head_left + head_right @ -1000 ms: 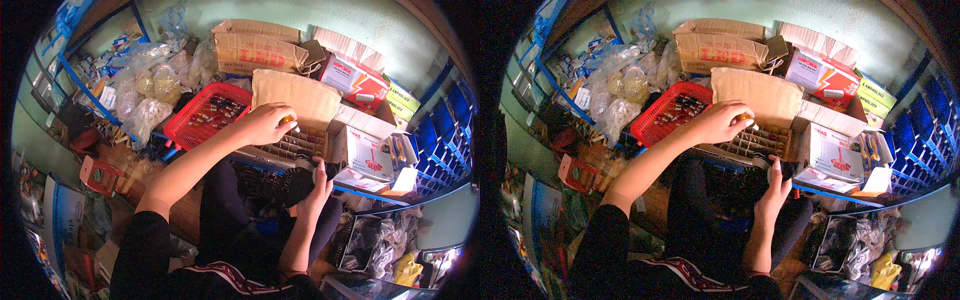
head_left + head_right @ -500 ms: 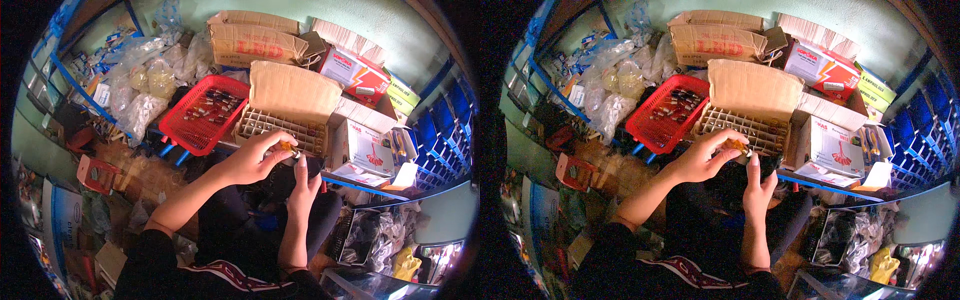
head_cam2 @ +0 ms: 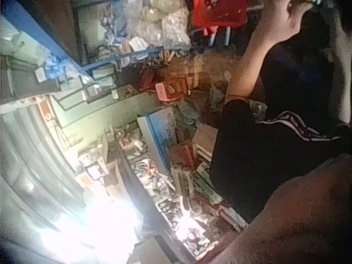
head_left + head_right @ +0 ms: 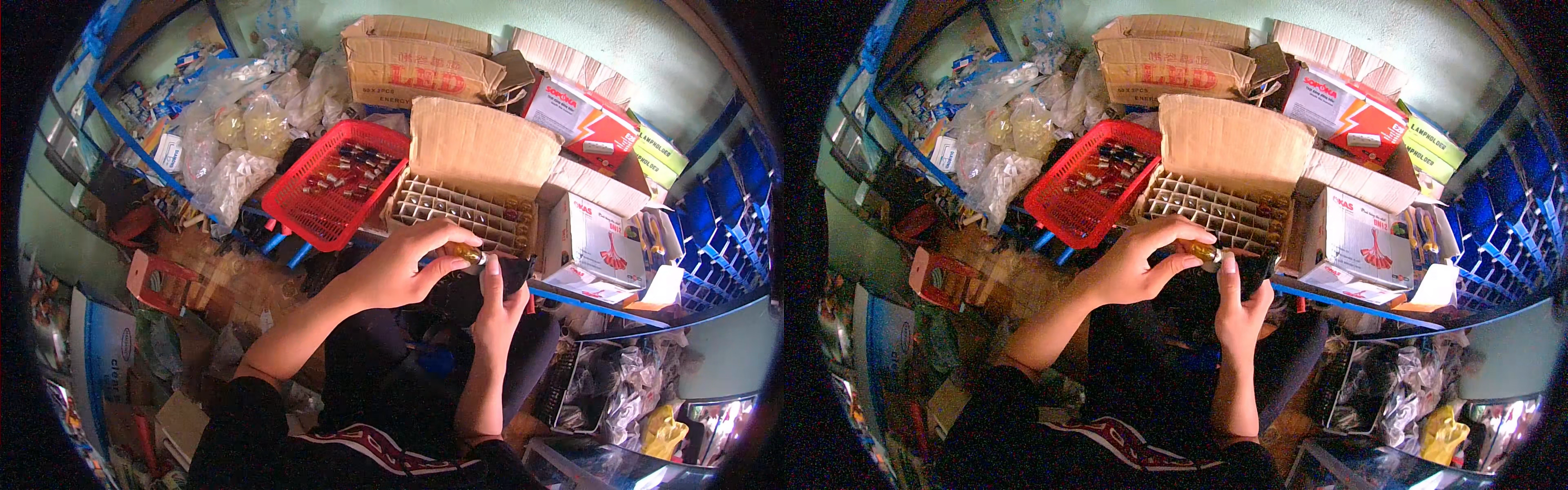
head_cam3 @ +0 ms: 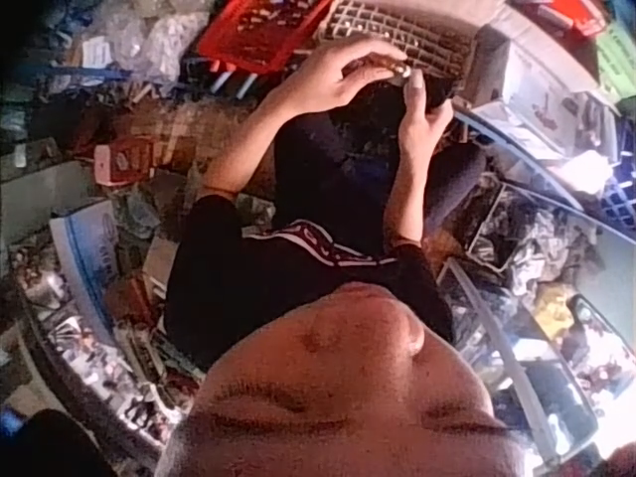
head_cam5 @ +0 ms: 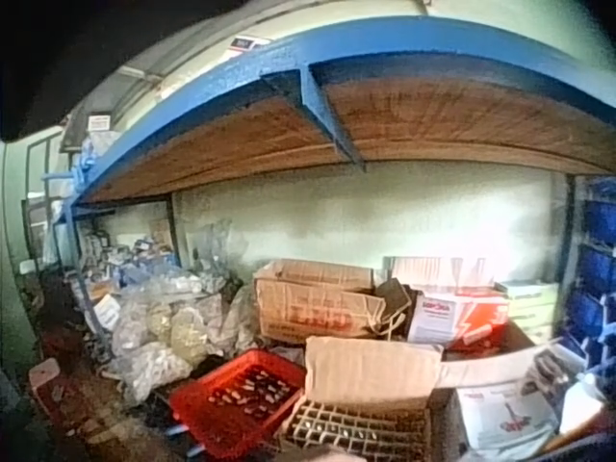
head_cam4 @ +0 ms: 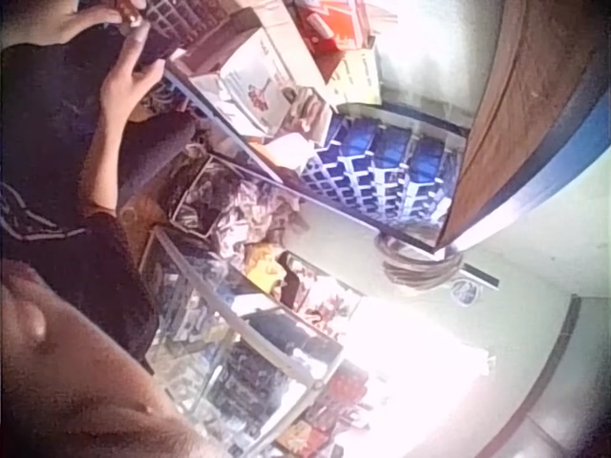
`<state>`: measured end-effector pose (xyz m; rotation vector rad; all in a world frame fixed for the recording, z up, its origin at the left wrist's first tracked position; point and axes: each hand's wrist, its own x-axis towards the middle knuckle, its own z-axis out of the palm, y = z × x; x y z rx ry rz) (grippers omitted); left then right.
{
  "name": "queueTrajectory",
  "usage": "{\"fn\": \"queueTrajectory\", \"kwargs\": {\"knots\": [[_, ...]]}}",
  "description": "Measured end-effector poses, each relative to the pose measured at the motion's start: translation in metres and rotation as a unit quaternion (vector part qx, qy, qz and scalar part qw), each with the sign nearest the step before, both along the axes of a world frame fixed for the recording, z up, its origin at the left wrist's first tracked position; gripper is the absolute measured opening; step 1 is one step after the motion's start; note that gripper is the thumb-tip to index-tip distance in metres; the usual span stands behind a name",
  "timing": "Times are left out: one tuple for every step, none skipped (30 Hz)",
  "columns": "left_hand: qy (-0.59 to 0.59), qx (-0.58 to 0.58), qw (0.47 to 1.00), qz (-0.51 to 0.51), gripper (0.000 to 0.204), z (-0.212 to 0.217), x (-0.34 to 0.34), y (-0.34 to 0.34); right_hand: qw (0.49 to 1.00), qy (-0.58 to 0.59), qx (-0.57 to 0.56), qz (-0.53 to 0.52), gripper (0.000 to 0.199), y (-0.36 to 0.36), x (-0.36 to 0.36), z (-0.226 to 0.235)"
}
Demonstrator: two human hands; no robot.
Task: Assembling small hardware components by inserting them into a black housing while seated at a workbench in a storage area.
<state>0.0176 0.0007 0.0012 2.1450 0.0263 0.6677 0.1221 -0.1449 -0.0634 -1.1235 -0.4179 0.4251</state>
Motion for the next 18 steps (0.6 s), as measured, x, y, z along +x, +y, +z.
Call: {"fn": "queueTrajectory", "kwargs": {"knots": [[-0.001, -0.004, 1.0, 0.0, 0.025, 0.0004, -0.0008, -0.0005, 1.0, -0.001, 0.0, 0.002, 0.021, -0.0002, -0.0002, 0.0003], [-0.001, -0.004, 1.0, 0.0, 0.025, 0.0012, -0.001, -0.0007, 1.0, -0.002, -0.001, 0.003, 0.02, -0.0005, -0.0004, 0.0006], [-0.005, 0.0, 1.0, 0.006, 0.025, 0.0021, -0.0009, -0.0008, 1.0, -0.001, -0.001, 0.004, 0.02, -0.0014, -0.0006, 0.0008], [-0.009, 0.005, 1.0, 0.01, 0.026, 0.0025, -0.0005, -0.0004, 1.0, -0.004, -0.011, 0.004, 0.019, -0.0025, -0.0004, 0.0007], [-0.009, 0.005, 1.0, 0.01, 0.026, 0.0024, -0.0002, -0.0005, 1.0, -0.007, -0.022, 0.005, 0.018, -0.0029, -0.0002, 0.0007], [-0.009, -0.001, 1.0, 0.016, 0.026, 0.0021, 0.0001, -0.0009, 1.0, -0.007, -0.022, 0.005, 0.018, -0.0016, -0.0008, 0.001], [-0.008, -0.006, 1.0, 0.023, 0.026, 0.0022, -0.0002, -0.0015, 1.0, -0.002, -0.012, 0.0, 0.017, 0.0001, -0.0025, 0.0018], [-0.008, -0.006, 1.0, 0.023, 0.026, 0.0023, -0.0004, -0.0013, 1.0, 0.003, -0.002, -0.005, 0.017, 0.001, -0.0034, 0.0022], [-0.01, -0.005, 1.0, 0.025, 0.026, 0.0022, -0.0005, -0.0008, 1.0, 0.003, -0.002, -0.004, 0.017, 0.001, -0.0034, 0.0021], [-0.012, -0.004, 1.0, 0.027, 0.026, 0.0018, -0.0001, -0.0007, 1.0, 0.002, 0.005, 0.001, 0.017, 0.0005, -0.0028, 0.0015], [-0.012, -0.004, 1.0, 0.026, 0.026, 0.0034, -0.0003, -0.0013, 1.0, 0.002, 0.012, 0.007, 0.017, 0.0, -0.0025, 0.001], [-0.002, 0.0, 1.0, 0.027, 0.026, 0.0067, -0.001, -0.0025, 1.0, 0.002, 0.011, 0.006, 0.017, -0.0001, -0.0025, 0.0012], [0.009, 0.004, 1.0, 0.03, 0.026, 0.0085, -0.0017, -0.0029, 1.0, 0.0, 0.001, -0.002, 0.017, 0.0008, -0.0029, 0.0018], [0.009, 0.004, 1.0, 0.03, 0.026, 0.0078, -0.0017, -0.0028, 1.0, -0.001, -0.009, -0.009, 0.016, 0.0013, -0.0031, 0.0022], [0.0, 0.014, 0.999, 0.031, 0.026, 0.0065, -0.0013, -0.0026, 1.0, -0.001, -0.009, -0.009, 0.016, 0.0009, -0.0024, 0.0024], [-0.009, 0.025, 0.999, 0.031, 0.027, 0.0052, -0.0012, -0.0023, 0.999, -0.031, -0.02, -0.012, 0.016, 0.0, -0.001, 0.0029], [-0.009, 0.025, 0.999, 0.031, 0.027, 0.0033, -0.001, -0.0011, 0.998, -0.06, -0.031, -0.015, 0.017, -0.0006, -0.0004, 0.0031], [-0.029, 0.051, 0.998, 0.032, 0.028, 0.001, -0.0007, 0.0006, 0.998, -0.06, -0.031, -0.015, 0.017, -0.0004, -0.0006, 0.0021]]}}
